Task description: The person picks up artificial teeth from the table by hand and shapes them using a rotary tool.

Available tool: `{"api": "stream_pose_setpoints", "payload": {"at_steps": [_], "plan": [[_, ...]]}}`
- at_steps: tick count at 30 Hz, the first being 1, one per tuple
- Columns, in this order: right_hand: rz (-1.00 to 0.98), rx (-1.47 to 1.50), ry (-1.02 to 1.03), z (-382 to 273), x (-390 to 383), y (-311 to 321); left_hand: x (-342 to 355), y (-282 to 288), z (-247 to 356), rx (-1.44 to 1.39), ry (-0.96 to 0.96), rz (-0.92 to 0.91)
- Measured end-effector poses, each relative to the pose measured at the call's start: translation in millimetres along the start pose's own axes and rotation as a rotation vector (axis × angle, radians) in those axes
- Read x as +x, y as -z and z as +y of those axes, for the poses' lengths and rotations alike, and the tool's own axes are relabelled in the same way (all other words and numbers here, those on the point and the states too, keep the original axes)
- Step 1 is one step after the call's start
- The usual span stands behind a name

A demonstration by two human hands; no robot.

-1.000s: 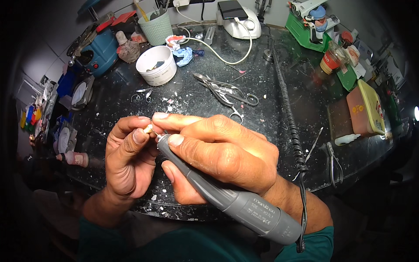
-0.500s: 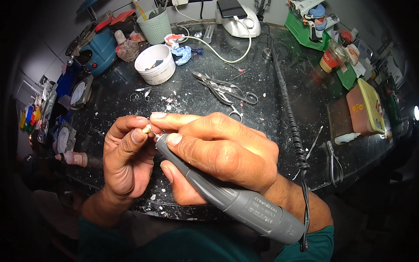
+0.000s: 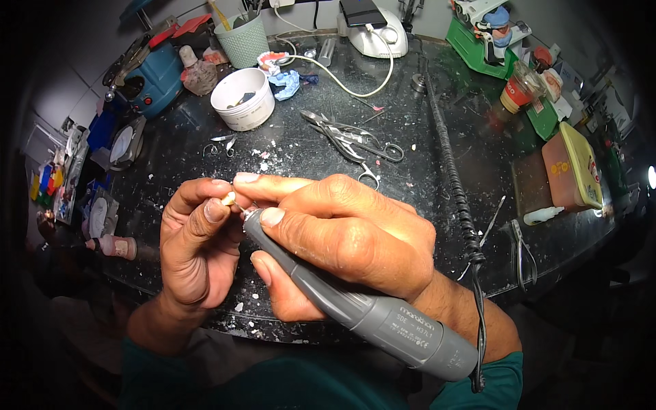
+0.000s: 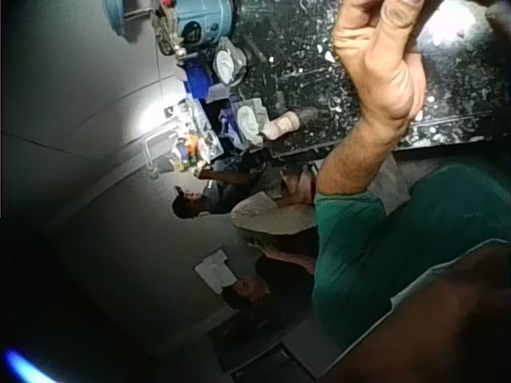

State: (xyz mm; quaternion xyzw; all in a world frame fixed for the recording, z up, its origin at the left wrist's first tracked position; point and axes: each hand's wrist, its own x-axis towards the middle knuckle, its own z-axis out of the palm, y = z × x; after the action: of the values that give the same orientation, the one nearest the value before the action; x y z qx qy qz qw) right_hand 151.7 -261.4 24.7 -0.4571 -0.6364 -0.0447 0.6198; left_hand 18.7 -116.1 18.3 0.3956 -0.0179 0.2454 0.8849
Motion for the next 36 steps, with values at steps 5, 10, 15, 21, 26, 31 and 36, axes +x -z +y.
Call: {"api": "stream_pose_setpoints", "payload": {"at_steps": [5, 10, 15, 21, 26, 31, 36], "plan": [[-0.006, 0.012, -0.01, -1.2, -0.6, 0.4, 0.4, -1.5, 0.1, 0.01, -0.014, -0.002], [0.007, 0.012, -0.01, 1.3, -1.5, -1.7, 0.9, -1.0, 0.3, 0.039, -0.024, 0.004], [-0.001, -0.003, -0.026, -4.1, -0.4, 0.0, 1.1, -1.9, 2.7, 0.092, -0.049, -0.021], [0.009, -0.009, -0.038, -3.3, 0.1, -1.0, 1.1, -2.2, 3.4, 0.164, -0.104, -0.017], [0.017, -0.003, -0.041, -3.7, -0.2, -1.4, 1.0, -3.1, 5.3, 0.205, -0.13, -0.015], [0.006, -0.02, -0.06, -4.7, -0.1, -0.3, 3.3, -2.5, 5.2, 0.295, -0.183, -0.045], [0.009, -0.02, -0.071, -4.9, 0.9, -0.6, 3.5, -1.9, 6.3, 0.327, -0.199, -0.048]]}}
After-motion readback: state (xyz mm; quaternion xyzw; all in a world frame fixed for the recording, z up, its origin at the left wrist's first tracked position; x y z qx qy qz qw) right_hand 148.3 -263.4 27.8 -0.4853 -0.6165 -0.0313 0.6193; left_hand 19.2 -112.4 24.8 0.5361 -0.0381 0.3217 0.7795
